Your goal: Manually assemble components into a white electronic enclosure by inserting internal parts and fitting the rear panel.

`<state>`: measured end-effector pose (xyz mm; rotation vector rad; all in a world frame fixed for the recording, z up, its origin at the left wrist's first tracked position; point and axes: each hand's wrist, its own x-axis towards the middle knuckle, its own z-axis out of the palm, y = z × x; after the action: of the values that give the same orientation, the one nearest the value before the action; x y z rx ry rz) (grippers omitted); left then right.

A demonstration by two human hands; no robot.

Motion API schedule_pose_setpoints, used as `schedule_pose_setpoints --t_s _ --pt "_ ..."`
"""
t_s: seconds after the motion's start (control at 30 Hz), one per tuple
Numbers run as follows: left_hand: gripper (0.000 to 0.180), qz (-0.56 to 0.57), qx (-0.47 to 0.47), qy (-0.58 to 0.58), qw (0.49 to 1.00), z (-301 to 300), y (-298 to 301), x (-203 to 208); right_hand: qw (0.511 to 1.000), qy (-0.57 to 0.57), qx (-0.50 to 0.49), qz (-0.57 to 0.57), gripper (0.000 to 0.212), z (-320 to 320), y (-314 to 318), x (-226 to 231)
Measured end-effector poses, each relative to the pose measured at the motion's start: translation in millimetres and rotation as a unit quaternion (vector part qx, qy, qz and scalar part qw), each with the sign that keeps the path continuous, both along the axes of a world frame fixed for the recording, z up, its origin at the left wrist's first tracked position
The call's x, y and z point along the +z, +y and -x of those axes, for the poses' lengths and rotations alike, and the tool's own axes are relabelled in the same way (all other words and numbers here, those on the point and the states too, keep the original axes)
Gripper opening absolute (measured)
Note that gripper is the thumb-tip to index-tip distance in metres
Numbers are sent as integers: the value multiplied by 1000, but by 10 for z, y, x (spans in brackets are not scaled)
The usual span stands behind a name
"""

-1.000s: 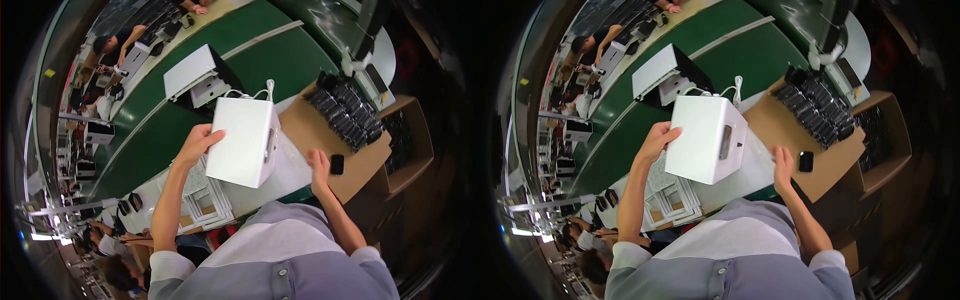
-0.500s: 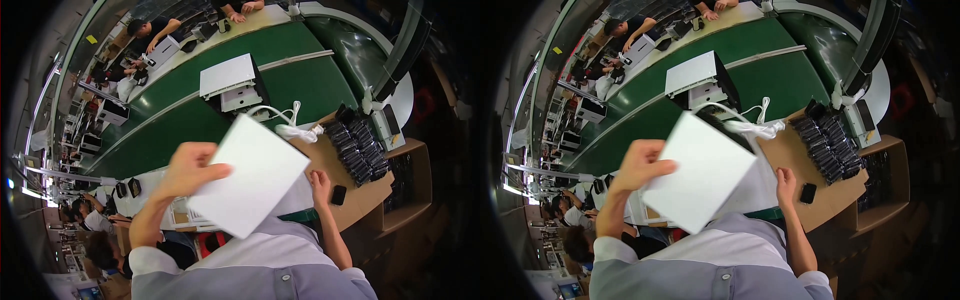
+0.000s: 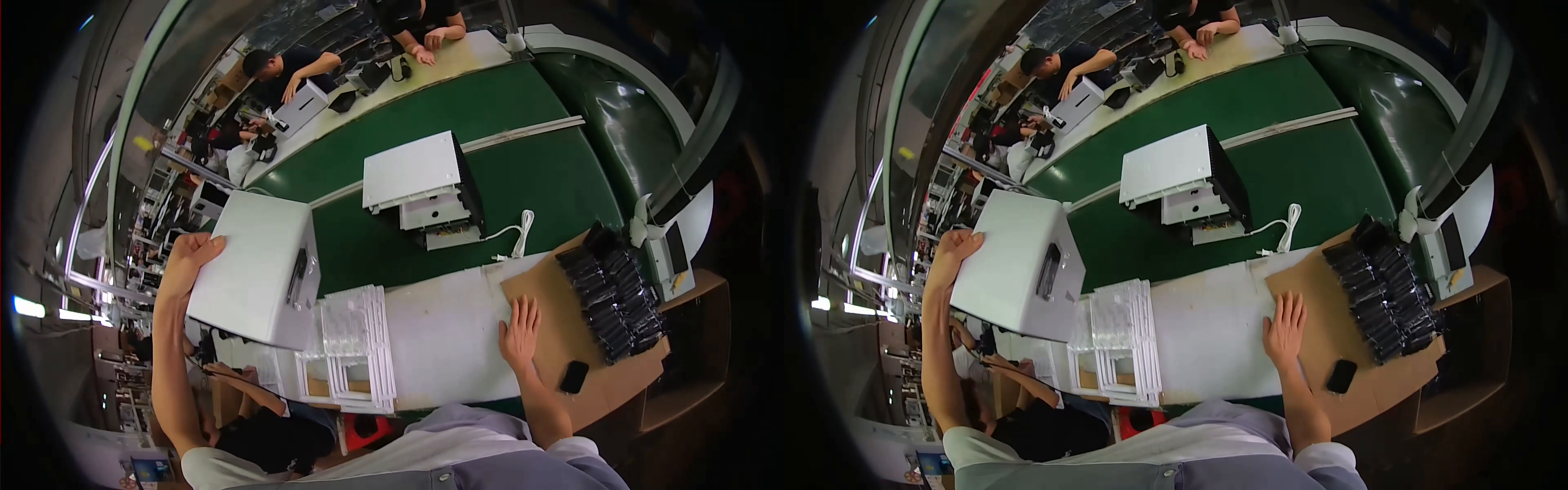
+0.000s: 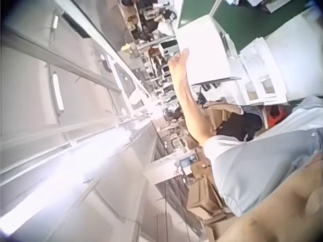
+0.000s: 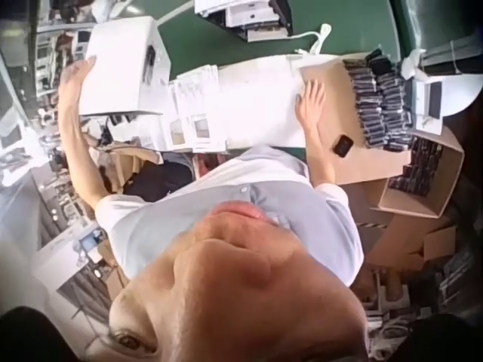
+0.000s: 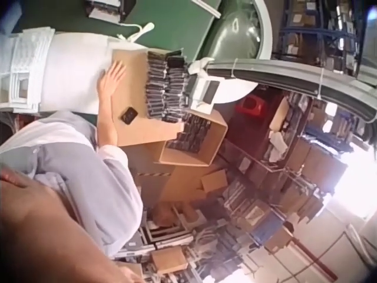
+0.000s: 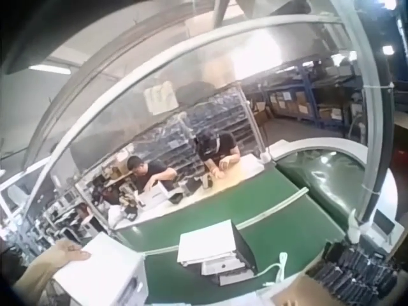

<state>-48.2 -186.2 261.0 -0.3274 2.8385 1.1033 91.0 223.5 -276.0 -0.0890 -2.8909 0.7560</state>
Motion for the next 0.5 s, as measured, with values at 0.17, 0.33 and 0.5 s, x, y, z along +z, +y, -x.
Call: schedule_pose_setpoints --t_s 0.17,0.33,0.5 --pt "23 -7 -27 4 1000 1411 80 -461 998 -50 -27 4 69 57 47 102" --pt "28 106 -108 1 989 3331 32 -856 997 -63 -30 12 67 135 40 161" --pt "31 11 -193 10 981 4669 750 -1410 995 -92 -35 9 68 157 11 173"
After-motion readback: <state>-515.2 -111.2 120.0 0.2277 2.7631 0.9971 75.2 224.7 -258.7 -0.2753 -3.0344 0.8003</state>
